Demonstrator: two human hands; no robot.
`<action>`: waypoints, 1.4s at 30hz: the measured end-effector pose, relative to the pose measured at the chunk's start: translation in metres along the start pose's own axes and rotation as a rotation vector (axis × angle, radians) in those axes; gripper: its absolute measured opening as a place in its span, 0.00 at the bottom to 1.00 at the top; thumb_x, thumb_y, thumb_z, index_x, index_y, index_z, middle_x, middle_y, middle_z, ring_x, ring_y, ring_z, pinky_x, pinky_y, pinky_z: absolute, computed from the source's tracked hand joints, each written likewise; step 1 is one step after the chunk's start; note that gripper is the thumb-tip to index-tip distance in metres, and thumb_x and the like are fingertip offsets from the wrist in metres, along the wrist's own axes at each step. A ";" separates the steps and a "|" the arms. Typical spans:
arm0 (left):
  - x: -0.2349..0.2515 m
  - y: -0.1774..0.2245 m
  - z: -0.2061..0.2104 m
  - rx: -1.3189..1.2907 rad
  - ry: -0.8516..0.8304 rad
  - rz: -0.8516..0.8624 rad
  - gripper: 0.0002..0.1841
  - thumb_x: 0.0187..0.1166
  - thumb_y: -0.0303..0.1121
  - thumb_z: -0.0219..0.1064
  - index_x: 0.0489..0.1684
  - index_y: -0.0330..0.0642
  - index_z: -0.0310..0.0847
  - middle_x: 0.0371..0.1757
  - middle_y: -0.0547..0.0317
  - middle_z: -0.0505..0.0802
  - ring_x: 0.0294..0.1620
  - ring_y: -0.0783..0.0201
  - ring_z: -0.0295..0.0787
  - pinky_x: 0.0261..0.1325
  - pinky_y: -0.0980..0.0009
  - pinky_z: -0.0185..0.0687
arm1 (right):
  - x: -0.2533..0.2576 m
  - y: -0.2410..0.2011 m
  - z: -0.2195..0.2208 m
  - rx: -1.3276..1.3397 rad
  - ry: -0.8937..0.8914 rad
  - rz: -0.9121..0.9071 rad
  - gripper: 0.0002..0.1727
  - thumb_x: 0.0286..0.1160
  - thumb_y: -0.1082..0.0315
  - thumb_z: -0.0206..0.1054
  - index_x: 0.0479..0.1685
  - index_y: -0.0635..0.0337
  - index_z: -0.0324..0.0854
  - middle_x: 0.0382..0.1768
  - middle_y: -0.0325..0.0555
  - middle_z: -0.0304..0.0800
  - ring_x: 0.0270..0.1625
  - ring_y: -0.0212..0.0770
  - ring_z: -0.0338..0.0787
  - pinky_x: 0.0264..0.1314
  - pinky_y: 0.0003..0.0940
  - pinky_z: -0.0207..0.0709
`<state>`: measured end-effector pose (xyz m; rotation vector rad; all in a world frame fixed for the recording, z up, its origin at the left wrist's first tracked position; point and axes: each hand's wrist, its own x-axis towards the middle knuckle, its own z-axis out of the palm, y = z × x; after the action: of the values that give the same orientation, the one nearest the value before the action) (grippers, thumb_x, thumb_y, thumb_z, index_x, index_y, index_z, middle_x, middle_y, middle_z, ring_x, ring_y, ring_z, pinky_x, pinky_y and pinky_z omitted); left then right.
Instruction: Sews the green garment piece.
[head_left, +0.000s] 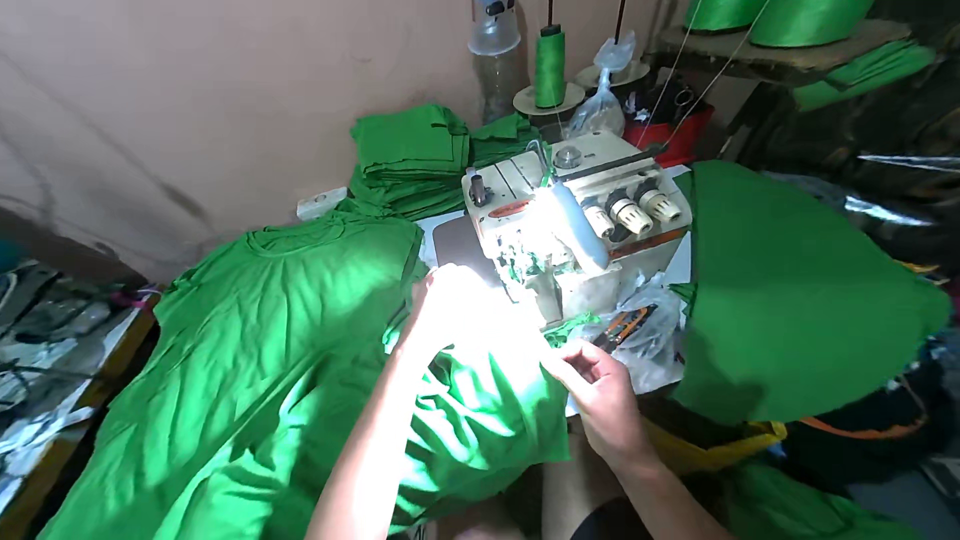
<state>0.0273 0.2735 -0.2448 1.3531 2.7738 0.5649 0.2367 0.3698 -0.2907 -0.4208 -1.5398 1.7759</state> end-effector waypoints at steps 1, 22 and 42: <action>0.000 0.001 0.000 -0.005 0.004 -0.011 0.11 0.78 0.32 0.69 0.52 0.38 0.88 0.53 0.43 0.90 0.58 0.42 0.85 0.57 0.37 0.75 | 0.002 -0.001 0.001 -0.004 0.005 -0.012 0.04 0.68 0.77 0.70 0.31 0.58 0.83 0.29 0.29 0.89 0.33 0.18 0.87 0.38 0.13 0.82; -0.166 0.104 0.067 -0.200 0.703 0.118 0.15 0.68 0.44 0.76 0.34 0.44 0.80 0.36 0.56 0.87 0.43 0.64 0.85 0.47 0.73 0.81 | 0.005 -0.018 -0.010 0.065 -0.176 0.244 0.05 0.72 0.79 0.69 0.41 0.63 0.80 0.28 0.36 0.88 0.27 0.26 0.89 0.33 0.22 0.87; -0.199 0.114 -0.004 -1.012 0.446 -0.516 0.16 0.87 0.27 0.46 0.59 0.30 0.79 0.49 0.60 0.88 0.51 0.77 0.85 0.58 0.76 0.82 | -0.077 0.028 -0.053 -0.339 -0.807 0.331 0.21 0.83 0.64 0.64 0.64 0.74 0.78 0.47 0.62 0.89 0.44 0.50 0.91 0.50 0.45 0.86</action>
<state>0.2384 0.1848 -0.2348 0.3036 2.2449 1.9844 0.3153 0.3528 -0.3459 -0.1069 -2.4705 2.0713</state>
